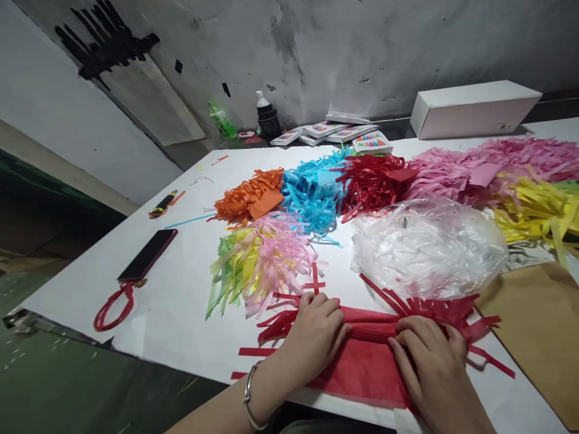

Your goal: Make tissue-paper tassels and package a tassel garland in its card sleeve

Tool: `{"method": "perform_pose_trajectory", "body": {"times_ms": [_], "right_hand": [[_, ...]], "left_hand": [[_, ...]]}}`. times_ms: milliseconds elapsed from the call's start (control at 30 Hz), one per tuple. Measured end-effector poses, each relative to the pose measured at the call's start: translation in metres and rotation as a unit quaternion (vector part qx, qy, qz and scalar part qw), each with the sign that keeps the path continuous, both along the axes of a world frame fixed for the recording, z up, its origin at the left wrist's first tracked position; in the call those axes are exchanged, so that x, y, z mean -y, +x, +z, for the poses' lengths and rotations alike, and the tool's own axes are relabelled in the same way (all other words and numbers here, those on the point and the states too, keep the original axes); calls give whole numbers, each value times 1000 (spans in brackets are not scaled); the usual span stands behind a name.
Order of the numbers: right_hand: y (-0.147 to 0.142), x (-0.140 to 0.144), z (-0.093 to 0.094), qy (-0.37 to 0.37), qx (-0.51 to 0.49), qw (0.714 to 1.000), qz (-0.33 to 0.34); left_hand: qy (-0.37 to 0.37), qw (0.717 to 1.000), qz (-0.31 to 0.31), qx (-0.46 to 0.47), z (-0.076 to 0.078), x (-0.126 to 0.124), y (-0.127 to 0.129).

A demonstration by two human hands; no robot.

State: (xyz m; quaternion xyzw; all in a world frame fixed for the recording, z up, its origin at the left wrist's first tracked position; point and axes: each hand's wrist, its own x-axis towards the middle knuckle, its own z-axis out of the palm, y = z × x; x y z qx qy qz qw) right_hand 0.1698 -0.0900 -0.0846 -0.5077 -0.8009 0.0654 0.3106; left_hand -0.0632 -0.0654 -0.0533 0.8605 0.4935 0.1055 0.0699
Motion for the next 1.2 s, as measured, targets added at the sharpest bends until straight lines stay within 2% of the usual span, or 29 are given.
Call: {"method": "perform_pose_trajectory", "body": {"times_ms": [100,267,400,500,633,733,933,1067,1200], "right_hand": [[-3,-1,-1,5,21,1000,-21],[-12,-2,2,27,22,997,-67],[-20,-1,7,110,49,992,35],[-29,-2,8,131,80,985,80],[-33,-5,8,120,65,988,76],[-32,-5,7,99,21,993,63],[-32,-5,8,93,43,991,83],[-33,-7,6,97,48,991,79],[-32,-8,4,98,43,991,79]], "left_hand": [[-18,999,20,-26,3,-3,3],[3,999,27,-39,0,-5,7],[14,999,28,-41,-2,-4,8],[38,999,33,-17,0,-2,7],[88,995,-30,46,-1,2,5],[111,990,-68,50,-6,2,4],[96,991,-68,59,-11,0,4],[106,990,-78,51,-5,-1,-3],[87,991,-106,9,4,-8,-14]]}}
